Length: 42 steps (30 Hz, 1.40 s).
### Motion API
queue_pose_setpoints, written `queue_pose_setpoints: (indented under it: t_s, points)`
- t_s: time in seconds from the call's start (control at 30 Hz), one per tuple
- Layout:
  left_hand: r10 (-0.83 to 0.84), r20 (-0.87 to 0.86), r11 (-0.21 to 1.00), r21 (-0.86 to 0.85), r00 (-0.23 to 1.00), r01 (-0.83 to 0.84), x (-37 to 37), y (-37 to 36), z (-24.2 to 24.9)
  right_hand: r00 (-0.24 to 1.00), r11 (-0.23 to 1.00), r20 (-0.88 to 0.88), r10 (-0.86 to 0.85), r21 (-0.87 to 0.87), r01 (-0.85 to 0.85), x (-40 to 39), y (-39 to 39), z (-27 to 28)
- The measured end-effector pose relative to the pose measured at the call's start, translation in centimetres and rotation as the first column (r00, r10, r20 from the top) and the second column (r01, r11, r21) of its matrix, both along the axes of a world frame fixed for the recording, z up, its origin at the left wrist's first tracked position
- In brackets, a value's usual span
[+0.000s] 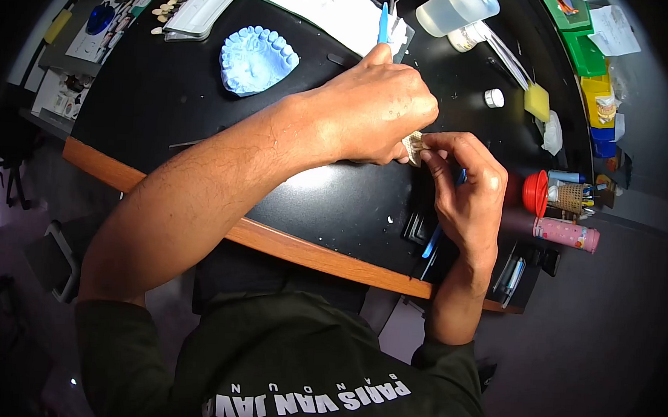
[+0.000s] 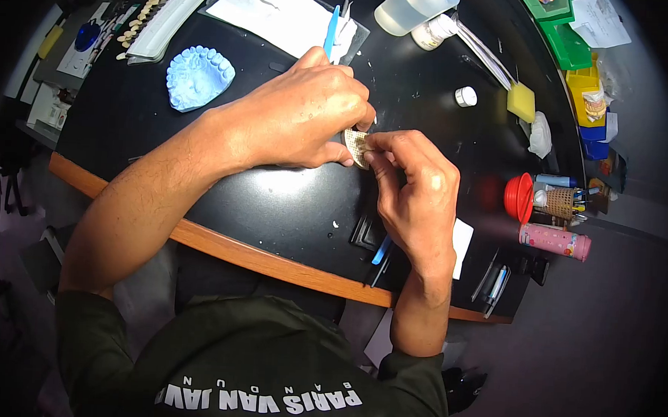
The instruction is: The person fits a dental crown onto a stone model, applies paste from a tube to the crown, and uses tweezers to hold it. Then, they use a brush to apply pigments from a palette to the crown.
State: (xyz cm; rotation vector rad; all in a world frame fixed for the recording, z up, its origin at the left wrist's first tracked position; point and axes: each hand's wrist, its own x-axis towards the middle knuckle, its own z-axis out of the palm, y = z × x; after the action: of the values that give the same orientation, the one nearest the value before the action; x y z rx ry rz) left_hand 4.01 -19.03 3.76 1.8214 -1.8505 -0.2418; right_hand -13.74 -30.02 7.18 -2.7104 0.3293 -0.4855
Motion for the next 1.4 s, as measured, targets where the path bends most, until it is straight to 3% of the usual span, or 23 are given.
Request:
queue_pose_setpoints:
  t_s: [1.4]
  points:
    - [0.04, 0.039, 0.996, 0.081, 0.998, -0.043, -0.47, -0.2, 0.36, 0.999, 0.998, -0.007, -0.051, 0.038, 0.051, -0.04, -0.13, 0.11]
